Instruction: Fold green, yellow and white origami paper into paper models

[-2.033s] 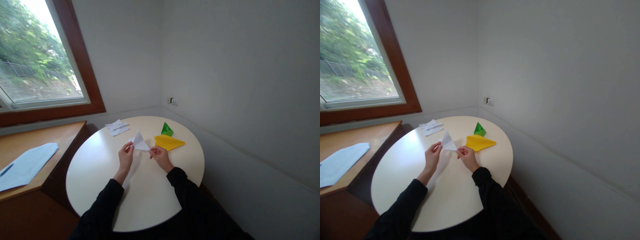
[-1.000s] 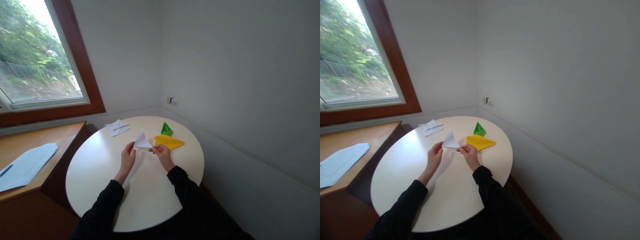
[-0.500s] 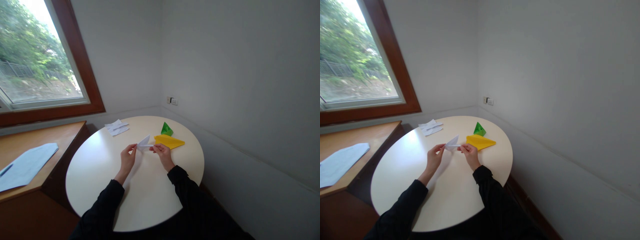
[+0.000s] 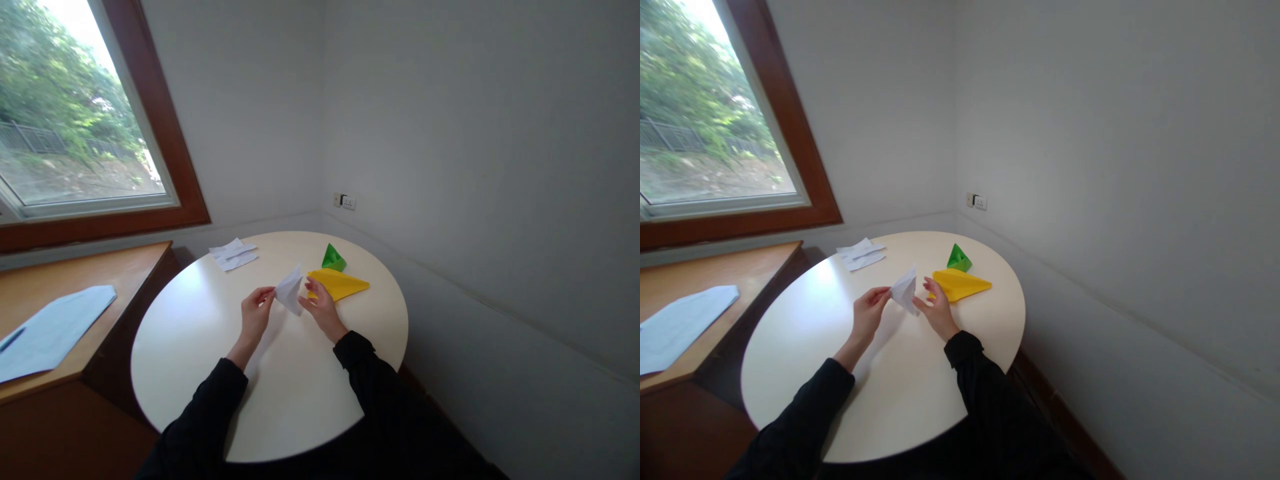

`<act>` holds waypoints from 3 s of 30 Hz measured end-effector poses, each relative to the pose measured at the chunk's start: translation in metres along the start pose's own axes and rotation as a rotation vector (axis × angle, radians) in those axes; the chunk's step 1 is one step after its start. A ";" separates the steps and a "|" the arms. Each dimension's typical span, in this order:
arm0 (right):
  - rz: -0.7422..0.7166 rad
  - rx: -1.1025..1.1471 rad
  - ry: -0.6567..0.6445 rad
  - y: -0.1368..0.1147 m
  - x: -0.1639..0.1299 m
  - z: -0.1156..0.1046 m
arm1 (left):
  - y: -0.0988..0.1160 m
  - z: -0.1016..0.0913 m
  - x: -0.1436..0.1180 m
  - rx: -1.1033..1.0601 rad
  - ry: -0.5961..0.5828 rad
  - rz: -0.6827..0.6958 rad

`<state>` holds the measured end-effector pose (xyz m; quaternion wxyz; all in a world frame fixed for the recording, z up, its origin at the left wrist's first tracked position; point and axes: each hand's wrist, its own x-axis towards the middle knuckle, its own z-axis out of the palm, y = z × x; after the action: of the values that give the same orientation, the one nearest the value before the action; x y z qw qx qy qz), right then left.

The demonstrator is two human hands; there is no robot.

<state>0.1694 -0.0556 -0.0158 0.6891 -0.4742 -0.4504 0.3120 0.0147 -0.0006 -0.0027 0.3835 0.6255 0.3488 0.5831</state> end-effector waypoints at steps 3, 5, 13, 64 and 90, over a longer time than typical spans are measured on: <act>0.005 0.000 -0.039 0.002 -0.001 0.001 | 0.005 0.003 -0.002 -0.063 -0.069 -0.041; -0.009 0.022 -0.080 0.004 -0.002 0.001 | 0.009 0.004 -0.005 -0.089 -0.123 -0.068; 0.030 0.142 -0.101 0.000 -0.004 0.005 | 0.021 0.005 -0.010 -0.111 -0.226 -0.111; 0.081 0.160 -0.089 -0.003 -0.002 0.000 | 0.014 0.000 -0.004 -0.069 -0.022 -0.132; 0.070 0.159 -0.128 0.001 -0.001 -0.001 | 0.012 0.001 -0.002 -0.085 0.010 -0.165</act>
<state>0.1697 -0.0563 -0.0173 0.6830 -0.4128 -0.4505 0.4001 0.0150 -0.0081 0.0069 0.4546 0.5751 0.3758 0.5669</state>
